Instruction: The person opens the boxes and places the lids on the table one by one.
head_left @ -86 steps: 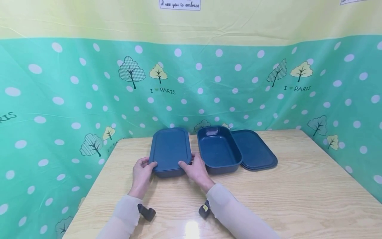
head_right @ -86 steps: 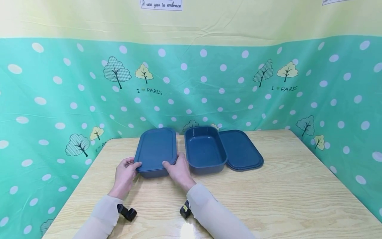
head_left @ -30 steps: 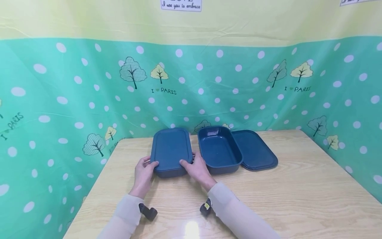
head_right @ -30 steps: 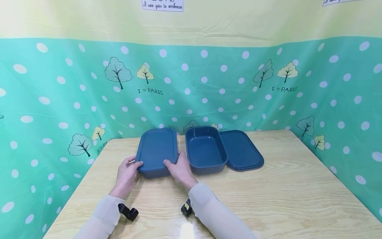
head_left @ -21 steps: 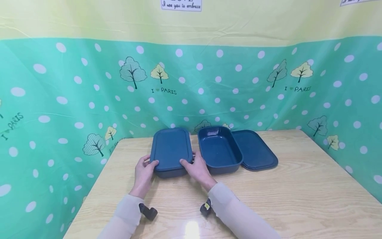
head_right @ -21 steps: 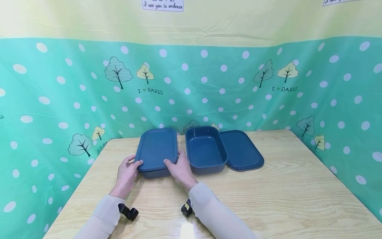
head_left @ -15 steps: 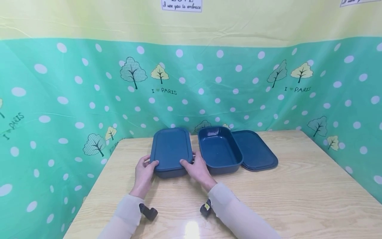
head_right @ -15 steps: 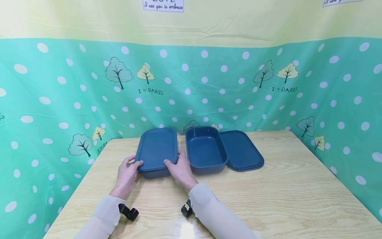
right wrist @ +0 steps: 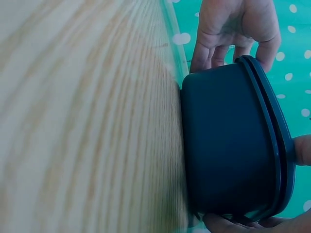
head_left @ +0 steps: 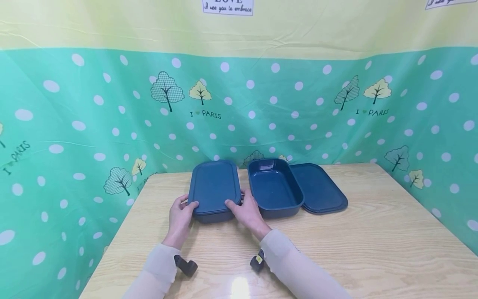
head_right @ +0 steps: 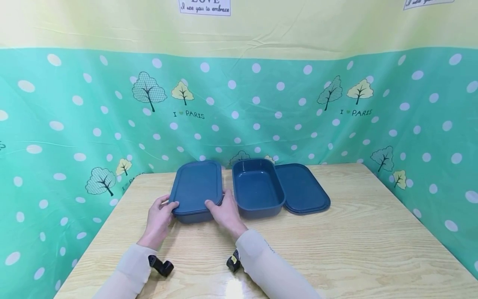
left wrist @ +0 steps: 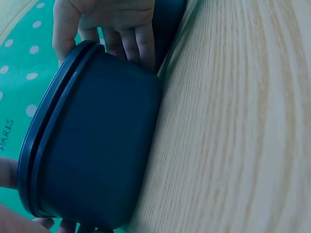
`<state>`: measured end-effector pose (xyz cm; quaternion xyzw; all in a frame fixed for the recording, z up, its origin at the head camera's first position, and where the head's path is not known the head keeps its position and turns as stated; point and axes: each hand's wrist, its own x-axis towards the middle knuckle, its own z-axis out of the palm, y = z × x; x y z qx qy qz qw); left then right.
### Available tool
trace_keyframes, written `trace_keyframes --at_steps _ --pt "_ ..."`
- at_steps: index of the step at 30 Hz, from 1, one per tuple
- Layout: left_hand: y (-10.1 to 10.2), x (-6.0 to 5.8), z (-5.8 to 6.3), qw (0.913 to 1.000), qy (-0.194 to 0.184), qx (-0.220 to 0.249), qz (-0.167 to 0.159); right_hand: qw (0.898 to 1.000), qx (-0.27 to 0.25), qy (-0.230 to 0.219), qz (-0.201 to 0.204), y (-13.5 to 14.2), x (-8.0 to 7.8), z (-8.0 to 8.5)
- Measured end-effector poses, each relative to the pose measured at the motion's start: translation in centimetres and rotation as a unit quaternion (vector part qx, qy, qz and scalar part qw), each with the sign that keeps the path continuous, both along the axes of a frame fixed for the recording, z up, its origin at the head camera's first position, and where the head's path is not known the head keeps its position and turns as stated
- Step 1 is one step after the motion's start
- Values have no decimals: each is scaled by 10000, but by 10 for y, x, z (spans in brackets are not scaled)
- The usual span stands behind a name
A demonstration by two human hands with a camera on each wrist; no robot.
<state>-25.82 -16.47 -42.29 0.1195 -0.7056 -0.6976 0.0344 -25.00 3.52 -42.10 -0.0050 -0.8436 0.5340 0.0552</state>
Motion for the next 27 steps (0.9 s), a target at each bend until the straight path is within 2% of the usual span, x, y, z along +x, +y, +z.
trace_keyframes --at_steps 15,27 --pt "0 0 0 9997 -42 -239 -20 9993 269 147 -205 -2 -1 -1" --pt "0 2 0 9991 -74 -425 -34 9996 106 216 -128 -2 0 0"
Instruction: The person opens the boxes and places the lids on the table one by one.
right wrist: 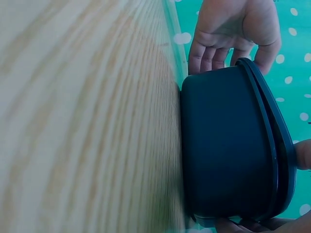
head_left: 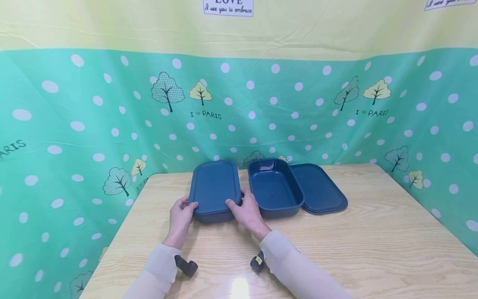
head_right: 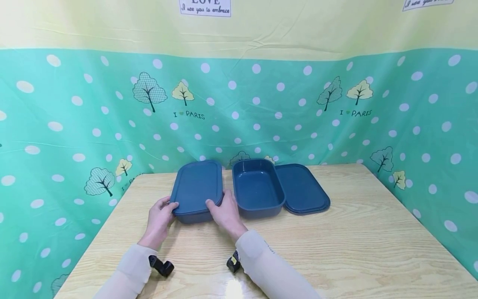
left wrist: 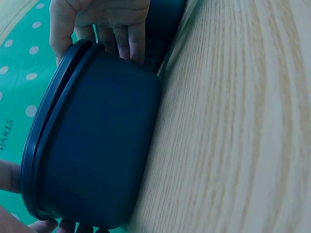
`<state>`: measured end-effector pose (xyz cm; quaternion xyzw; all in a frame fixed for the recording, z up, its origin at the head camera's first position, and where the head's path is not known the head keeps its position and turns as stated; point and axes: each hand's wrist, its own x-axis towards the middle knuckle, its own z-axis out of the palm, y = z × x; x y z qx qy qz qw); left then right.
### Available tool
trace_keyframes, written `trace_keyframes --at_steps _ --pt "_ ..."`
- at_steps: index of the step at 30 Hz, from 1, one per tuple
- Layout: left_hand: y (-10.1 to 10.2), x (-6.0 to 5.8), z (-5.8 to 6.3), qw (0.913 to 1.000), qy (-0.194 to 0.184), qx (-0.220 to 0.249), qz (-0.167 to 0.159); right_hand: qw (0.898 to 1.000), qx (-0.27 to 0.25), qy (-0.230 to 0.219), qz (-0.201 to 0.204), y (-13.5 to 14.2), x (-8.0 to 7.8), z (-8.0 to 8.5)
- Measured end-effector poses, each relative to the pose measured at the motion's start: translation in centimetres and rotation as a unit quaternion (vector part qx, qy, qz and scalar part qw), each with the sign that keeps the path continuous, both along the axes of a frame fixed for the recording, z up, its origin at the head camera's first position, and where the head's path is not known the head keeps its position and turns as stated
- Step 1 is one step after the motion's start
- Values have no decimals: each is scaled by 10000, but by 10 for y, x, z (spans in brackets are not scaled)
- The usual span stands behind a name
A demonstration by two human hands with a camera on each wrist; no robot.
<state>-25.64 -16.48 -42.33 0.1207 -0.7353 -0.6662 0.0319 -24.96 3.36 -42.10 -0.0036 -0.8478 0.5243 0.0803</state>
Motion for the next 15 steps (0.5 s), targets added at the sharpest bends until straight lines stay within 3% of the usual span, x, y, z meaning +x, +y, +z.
trace_keyframes --at_steps 15 --pt "-1 -2 -1 9999 -44 -95 -50 9991 -422 -92 -7 1 0 3"
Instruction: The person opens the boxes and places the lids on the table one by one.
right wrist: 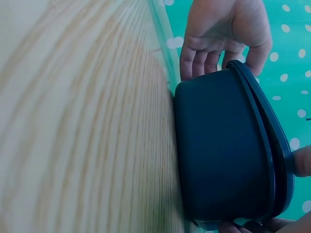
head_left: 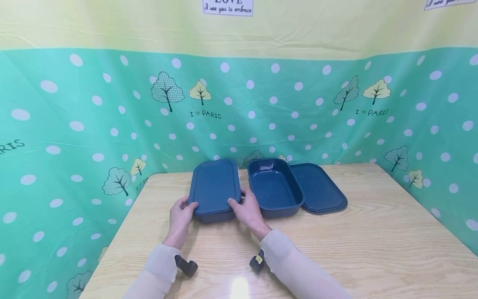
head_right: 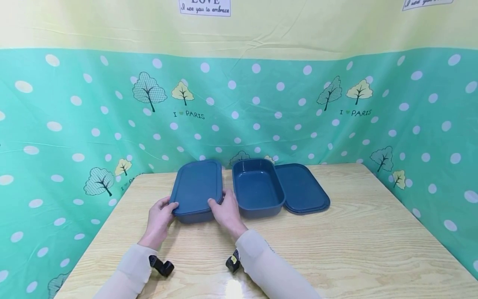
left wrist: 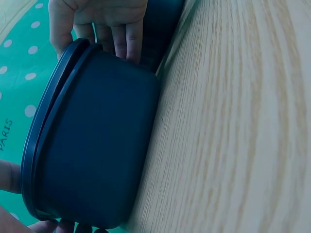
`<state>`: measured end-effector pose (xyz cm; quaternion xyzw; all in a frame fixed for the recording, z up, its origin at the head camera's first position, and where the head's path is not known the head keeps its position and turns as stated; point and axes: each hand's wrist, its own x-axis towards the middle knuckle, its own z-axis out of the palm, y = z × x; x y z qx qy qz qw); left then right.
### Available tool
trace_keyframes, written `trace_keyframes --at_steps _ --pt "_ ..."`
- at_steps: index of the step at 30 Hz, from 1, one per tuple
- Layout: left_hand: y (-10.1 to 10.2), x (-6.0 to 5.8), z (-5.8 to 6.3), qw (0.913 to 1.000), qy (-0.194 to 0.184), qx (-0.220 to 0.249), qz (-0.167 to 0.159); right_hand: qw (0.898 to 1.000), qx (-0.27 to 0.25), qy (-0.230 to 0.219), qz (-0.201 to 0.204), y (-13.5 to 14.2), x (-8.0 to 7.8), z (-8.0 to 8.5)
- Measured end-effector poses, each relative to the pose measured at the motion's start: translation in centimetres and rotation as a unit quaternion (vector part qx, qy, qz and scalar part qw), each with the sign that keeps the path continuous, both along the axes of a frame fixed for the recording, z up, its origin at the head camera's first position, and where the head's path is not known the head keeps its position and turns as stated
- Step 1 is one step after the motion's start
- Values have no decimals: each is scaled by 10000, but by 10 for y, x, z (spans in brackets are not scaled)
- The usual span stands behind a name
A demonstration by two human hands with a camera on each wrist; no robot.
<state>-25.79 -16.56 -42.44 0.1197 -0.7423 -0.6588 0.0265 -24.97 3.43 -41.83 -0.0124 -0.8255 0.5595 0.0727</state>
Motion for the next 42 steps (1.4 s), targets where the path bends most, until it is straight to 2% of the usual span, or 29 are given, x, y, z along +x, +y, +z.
trace_keyframes --at_steps 14,19,22,28,32,38,42 --pt "0 1 3 9997 72 -172 169 9999 -121 -41 20 -3 1 2" --pt "0 1 5 9972 499 -543 111 9998 -162 -68 38 -2 2 3" --pt "1 3 7 9907 879 -1036 47 9998 -148 -106 52 -2 3 3" --pt "2 8 12 9677 1496 -2027 -64 9997 -167 -153 56 -3 3 2" --pt "3 11 15 9464 2065 -2480 -152 9997 -176 -153 68 -3 2 1" --pt "10 15 17 9105 2761 -3046 -454 9998 -129 -138 58 -3 2 0" --pt "14 17 17 8811 3213 -3405 -670 9999 -77 -137 55 -3 2 0"
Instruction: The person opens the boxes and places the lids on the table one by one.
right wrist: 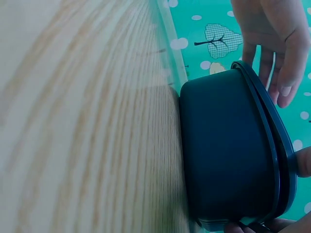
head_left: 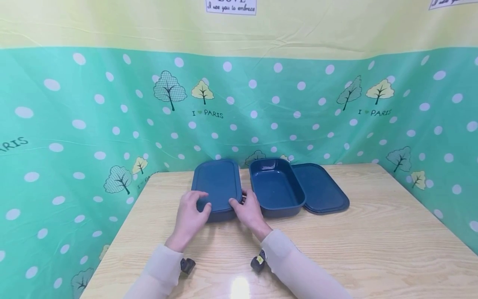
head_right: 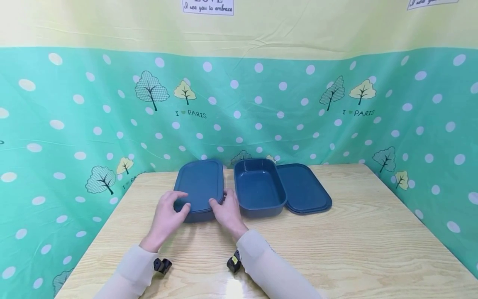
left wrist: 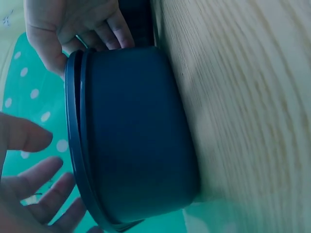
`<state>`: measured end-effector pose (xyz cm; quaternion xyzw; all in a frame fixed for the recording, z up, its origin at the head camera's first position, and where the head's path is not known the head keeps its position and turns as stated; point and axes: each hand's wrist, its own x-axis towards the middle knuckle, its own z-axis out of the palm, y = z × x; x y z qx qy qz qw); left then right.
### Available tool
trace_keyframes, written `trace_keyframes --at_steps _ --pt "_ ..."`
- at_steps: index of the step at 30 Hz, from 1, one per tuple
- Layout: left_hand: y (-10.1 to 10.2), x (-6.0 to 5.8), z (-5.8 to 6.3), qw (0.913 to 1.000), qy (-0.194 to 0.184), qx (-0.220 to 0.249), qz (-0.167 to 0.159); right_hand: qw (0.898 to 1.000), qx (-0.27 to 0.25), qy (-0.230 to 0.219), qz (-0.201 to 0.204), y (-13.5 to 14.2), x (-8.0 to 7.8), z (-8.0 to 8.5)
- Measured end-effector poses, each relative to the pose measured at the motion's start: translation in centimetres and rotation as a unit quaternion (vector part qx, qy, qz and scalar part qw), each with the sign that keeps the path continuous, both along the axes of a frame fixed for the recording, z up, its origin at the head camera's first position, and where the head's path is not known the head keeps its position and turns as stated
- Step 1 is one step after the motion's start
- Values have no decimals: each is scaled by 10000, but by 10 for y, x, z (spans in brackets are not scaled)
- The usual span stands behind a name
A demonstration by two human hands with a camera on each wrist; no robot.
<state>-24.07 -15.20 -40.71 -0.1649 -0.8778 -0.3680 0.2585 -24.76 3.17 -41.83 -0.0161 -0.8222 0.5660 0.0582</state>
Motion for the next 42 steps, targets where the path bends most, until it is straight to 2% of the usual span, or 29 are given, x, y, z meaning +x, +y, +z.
trace_keyframes --at_steps 7,10,19,32,37,42 --pt "3 2 1 9941 694 -769 -323 9999 113 18 -73 -1 0 0" --pt "3 2 2 9910 849 -948 -423 9999 122 53 -76 -1 -1 0" --pt "5 4 2 9875 752 -1300 -486 9998 131 122 -46 -2 -1 -1" --pt "9 7 1 9778 863 -1847 -486 9996 107 246 -75 -2 0 0" --pt "10 7 -1 9759 872 -1945 -465 9990 123 434 -41 -2 0 -1" --pt "11 7 -3 9761 874 -1936 -461 9996 59 272 -22 -1 -1 -2"
